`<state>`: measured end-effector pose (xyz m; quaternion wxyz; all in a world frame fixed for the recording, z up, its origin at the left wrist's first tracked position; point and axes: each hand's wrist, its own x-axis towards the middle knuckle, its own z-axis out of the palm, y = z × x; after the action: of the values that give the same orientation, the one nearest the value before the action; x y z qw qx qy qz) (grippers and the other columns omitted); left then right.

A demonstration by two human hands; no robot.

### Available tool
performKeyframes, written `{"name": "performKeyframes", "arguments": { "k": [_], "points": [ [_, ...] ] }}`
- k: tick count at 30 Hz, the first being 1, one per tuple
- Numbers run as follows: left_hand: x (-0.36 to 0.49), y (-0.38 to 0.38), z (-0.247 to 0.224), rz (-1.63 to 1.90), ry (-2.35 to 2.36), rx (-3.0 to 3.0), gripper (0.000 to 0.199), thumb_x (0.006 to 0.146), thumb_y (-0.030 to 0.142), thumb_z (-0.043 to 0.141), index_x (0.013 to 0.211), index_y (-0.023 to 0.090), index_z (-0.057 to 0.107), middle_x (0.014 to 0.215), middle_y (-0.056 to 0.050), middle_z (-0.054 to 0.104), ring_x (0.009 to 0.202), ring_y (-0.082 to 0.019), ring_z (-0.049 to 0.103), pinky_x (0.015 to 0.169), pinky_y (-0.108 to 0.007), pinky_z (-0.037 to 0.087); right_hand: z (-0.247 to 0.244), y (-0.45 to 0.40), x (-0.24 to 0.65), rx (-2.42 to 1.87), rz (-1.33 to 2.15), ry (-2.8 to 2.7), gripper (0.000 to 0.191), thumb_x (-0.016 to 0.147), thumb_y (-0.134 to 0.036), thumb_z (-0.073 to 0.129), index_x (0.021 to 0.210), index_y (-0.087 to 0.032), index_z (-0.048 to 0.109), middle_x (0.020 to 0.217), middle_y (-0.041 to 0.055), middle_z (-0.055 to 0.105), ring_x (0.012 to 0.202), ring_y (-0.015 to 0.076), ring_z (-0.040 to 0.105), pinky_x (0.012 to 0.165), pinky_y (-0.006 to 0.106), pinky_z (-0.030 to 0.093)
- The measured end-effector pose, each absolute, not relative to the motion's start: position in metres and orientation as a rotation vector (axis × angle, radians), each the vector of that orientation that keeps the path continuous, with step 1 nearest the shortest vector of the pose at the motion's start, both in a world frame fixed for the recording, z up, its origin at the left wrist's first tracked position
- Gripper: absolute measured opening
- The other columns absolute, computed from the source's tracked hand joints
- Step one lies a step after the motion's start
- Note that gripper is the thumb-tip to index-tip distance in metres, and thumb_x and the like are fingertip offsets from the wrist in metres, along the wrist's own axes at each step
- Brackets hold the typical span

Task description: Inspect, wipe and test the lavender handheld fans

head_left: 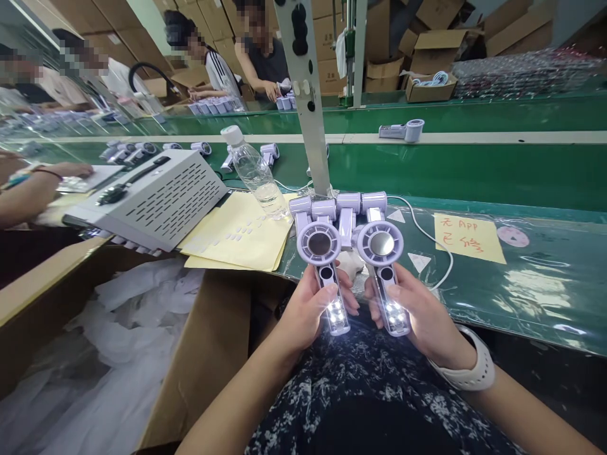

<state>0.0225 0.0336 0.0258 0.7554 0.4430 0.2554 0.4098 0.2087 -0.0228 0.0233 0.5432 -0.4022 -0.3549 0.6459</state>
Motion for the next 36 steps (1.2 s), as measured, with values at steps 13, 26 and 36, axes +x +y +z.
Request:
{"name": "performKeyframes", "arguments": {
  "k": [13,26,36],
  "points": [
    [0.026,0.026,0.019,0.938,0.416,0.653,0.072,0.065,0.089,0.059,0.081,0.019,0.064,0.092,-0.008,0.069,0.087,-0.025,0.067,0.089,-0.044,0.057,0.023,-0.013,0.178,-0.934,1.673,-0.899,0.048,0.096,-0.068,0.048,0.097,-0.021,0.055,0.070,-0.0002,0.065,0.044,0.0134,0.058,0.040,0.026,0.048],
    [-0.032,0.017,0.011,1.002,0.476,0.498,0.064,0.073,0.081,0.063,0.077,0.017,0.066,0.096,-0.010,0.076,0.087,-0.025,0.073,0.082,-0.038,0.061,0.015,0.051,0.189,-1.508,0.138,-1.882,0.028,0.096,-0.022,0.055,0.075,-0.019,0.073,0.080,0.0121,0.064,0.074,0.0259,0.058,0.063,0.039,0.045],
    [0.000,0.019,0.009,0.774,0.310,0.491,0.071,0.065,0.086,0.064,0.071,0.015,0.064,0.085,-0.011,0.075,0.076,-0.026,0.074,0.074,-0.035,0.060,0.054,0.025,0.189,-1.120,0.691,-1.522,0.020,0.093,-0.022,0.066,0.109,-0.030,0.075,0.130,0.0069,0.062,0.119,0.0262,0.062,0.093,0.041,0.056]
  ]
}}
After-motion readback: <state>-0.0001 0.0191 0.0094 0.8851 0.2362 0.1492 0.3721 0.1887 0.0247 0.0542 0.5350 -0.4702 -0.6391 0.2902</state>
